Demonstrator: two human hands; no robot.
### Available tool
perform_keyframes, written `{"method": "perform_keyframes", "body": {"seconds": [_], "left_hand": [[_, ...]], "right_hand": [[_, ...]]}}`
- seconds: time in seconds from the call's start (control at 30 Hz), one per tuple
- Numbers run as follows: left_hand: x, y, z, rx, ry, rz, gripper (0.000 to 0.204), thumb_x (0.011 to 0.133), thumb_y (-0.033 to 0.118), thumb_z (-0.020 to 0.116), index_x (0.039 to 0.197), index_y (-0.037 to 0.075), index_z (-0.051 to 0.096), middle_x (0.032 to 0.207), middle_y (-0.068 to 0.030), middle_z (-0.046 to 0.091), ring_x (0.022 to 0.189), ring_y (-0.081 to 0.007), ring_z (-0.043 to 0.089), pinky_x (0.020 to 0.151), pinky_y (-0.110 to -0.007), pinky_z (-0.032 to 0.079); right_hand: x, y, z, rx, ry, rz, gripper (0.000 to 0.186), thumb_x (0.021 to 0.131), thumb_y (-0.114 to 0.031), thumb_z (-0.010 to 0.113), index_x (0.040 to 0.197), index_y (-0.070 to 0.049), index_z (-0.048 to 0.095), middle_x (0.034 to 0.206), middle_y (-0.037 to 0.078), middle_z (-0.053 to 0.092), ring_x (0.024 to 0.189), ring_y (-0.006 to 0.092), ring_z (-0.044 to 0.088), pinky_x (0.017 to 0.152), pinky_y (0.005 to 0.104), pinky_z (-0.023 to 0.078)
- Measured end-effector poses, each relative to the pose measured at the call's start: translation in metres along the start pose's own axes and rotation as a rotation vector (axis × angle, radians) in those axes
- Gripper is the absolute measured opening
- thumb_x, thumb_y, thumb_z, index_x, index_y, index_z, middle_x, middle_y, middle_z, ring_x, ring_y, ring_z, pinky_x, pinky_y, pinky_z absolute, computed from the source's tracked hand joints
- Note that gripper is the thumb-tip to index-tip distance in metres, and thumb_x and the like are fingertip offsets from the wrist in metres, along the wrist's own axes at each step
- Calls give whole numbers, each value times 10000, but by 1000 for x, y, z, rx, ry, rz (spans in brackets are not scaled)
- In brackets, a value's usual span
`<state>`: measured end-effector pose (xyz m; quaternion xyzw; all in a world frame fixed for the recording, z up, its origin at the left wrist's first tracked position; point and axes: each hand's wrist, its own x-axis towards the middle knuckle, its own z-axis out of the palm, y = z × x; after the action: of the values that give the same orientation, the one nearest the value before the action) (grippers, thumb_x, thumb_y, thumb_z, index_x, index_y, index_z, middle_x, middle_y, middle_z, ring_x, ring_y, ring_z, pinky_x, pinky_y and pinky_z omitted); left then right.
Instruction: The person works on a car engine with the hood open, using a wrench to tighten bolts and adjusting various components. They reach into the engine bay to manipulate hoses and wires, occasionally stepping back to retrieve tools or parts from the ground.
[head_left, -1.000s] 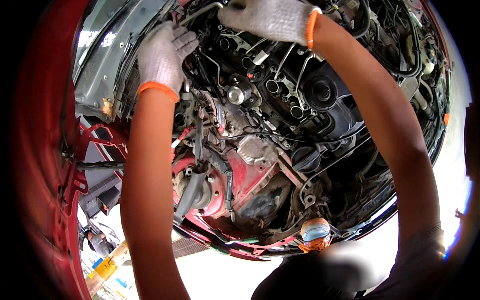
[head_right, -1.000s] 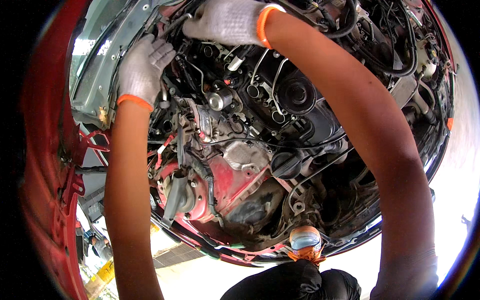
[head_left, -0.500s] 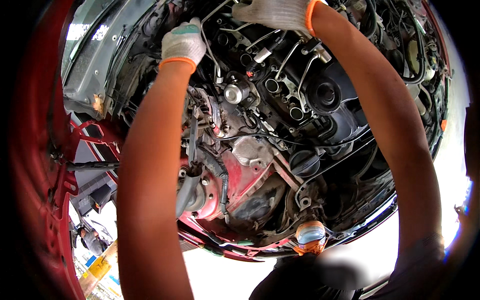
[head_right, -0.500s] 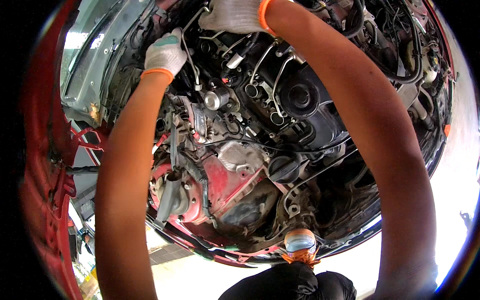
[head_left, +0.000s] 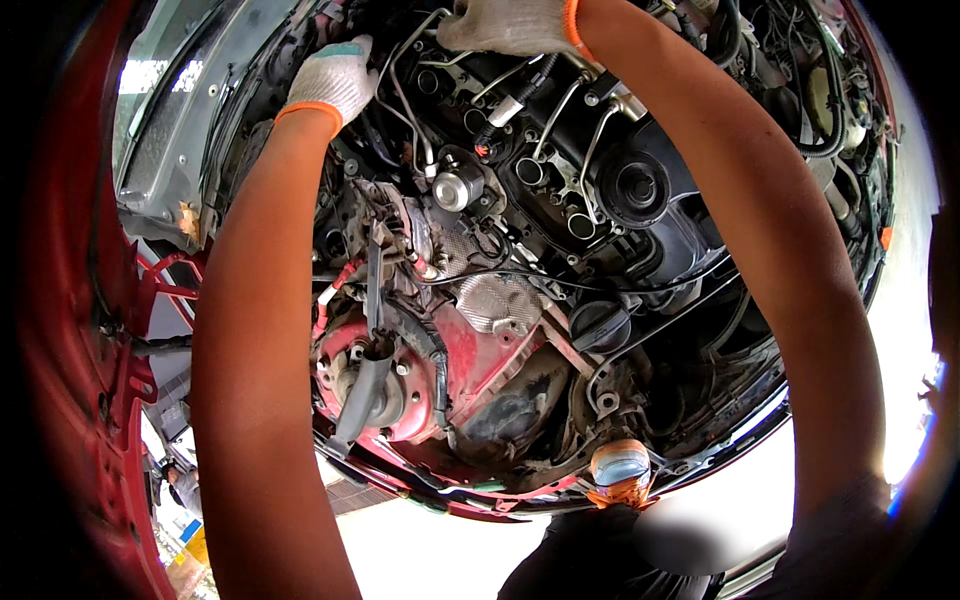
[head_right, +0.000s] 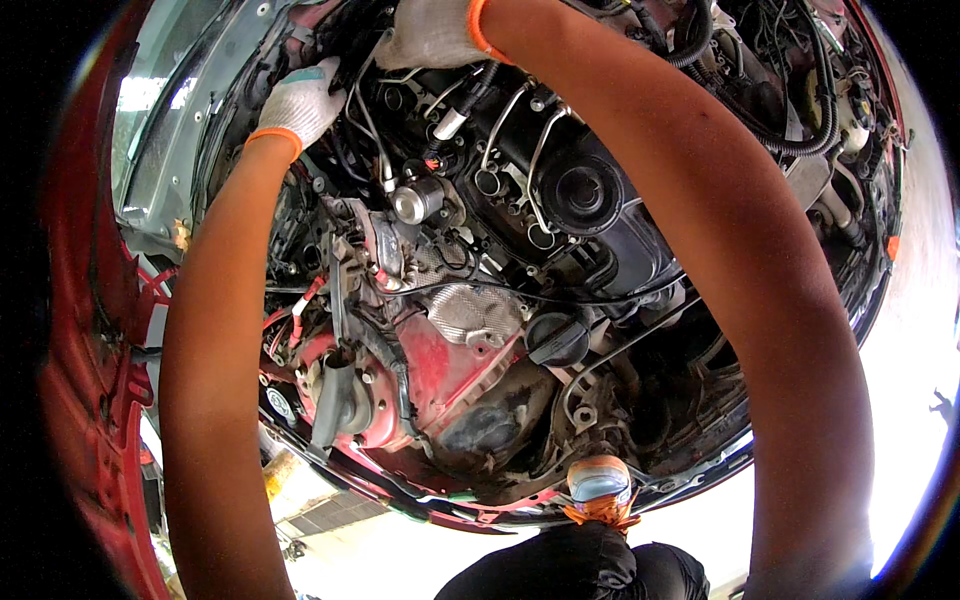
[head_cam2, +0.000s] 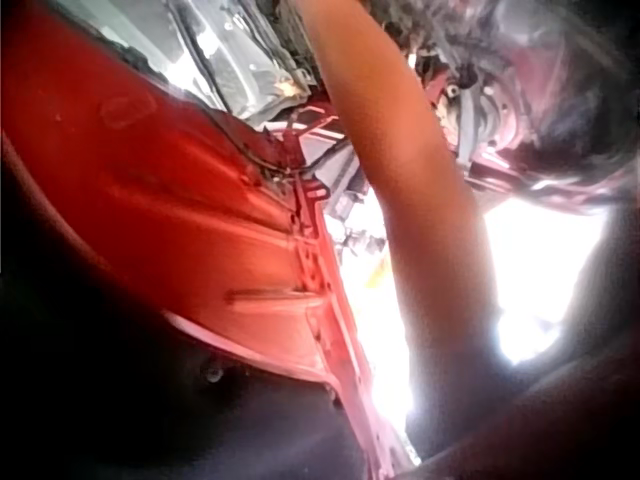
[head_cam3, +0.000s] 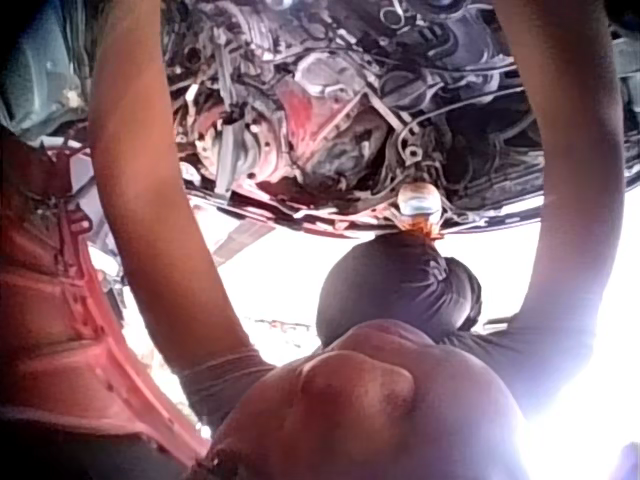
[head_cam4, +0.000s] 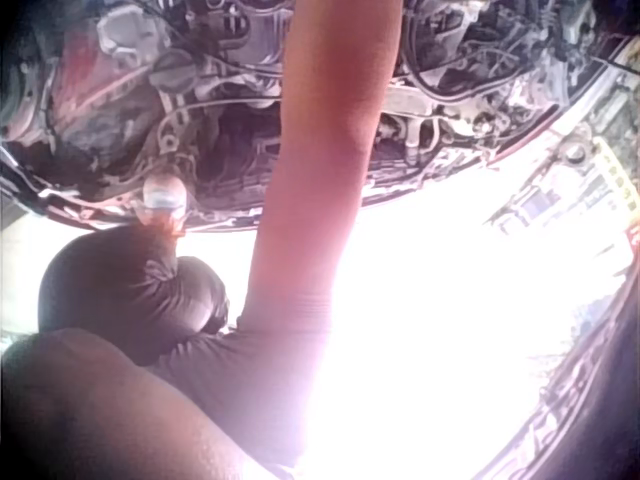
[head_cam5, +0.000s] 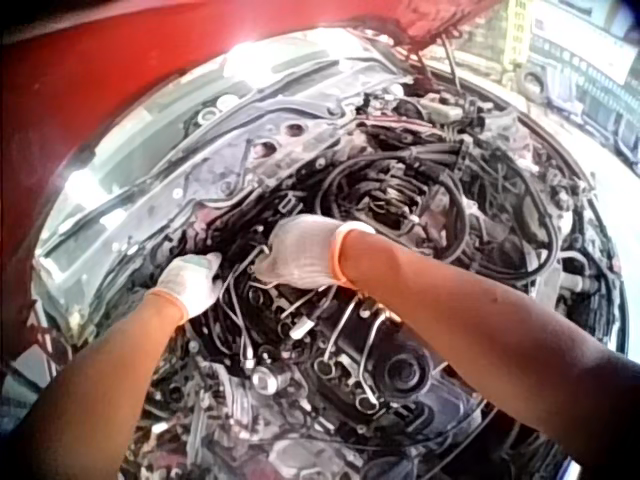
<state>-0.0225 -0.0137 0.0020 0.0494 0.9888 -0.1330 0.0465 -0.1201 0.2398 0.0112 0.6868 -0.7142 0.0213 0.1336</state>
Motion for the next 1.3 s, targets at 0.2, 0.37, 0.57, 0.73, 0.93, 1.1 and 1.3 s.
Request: {"method": "perform_keyframes", "body": {"seconds": [0.2, 0.37, 0.57, 0.73, 0.93, 1.1, 1.3], "left_hand": [[2, 8, -1, -25, 80, 17, 396, 944, 289, 673, 1275, 81, 617, 1125, -175, 730, 1058, -384, 700, 902, -485, 586], [-13, -7, 12, -6, 103, -1, 433, 949, 297, 667, 1316, 78, 599, 1187, -166, 712, 1099, -357, 689, 938, -451, 577], [-60, 66, -4, -412, 209, -423, 488, 998, 346, 585, 1388, 52, 569, 1281, -204, 669, 1169, -367, 665, 1025, -443, 531], [-79, 95, -29, -690, -49, -544, 806, 950, 620, 566, 1424, -29, 510, 1257, -268, 684, 1170, -436, 659, 1013, -450, 504], [-84, 124, -35, -709, -142, -671, 786, 868, 435, 657, 1480, -5, 435, 1347, -331, 552, 1225, -480, 598, 1048, -507, 493], [-94, 132, -41, -718, -120, -803, 620, 943, 269, 581, 1479, 2, 417, 1312, -359, 577, 1194, -490, 615, 1012, -512, 524], [-82, 105, 25, -754, 5, -550, 371, 930, 195, 573, 1245, 3, 616, 1124, -262, 714, 1072, -398, 700, 907, -461, 577]], "right_hand": [[25, 10, -14, -95, -273, 12, 136, 926, -160, 595, 967, -79, 696, 764, 150, 696, 779, 393, 706, 622, 515, 529], [59, 2, -30, 207, -393, 414, 466, 926, -436, 546, 1023, -54, 794, 1068, 200, 752, 978, 407, 710, 868, 491, 550], [48, 11, -20, 114, -364, 458, 488, 903, -449, 561, 1017, -38, 797, 1053, 192, 757, 1049, 379, 707, 910, 473, 552], [50, 2, -18, 95, -263, 498, 437, 887, -429, 579, 962, -63, 806, 1006, 184, 761, 991, 372, 724, 872, 468, 571], [60, 3, -15, -43, -418, 363, 376, 901, -365, 586, 973, -75, 814, 1011, 166, 770, 993, 351, 737, 855, 458, 579], [62, -5, -20, 67, -342, 529, 346, 891, -331, 609, 985, -70, 815, 1048, 173, 767, 1023, 347, 735, 860, 455, 575], [76, 0, -19, 28, -493, 447, 331, 920, -297, 587, 1034, -83, 812, 1099, 160, 763, 1065, 348, 721, 866, 451, 574]]}}
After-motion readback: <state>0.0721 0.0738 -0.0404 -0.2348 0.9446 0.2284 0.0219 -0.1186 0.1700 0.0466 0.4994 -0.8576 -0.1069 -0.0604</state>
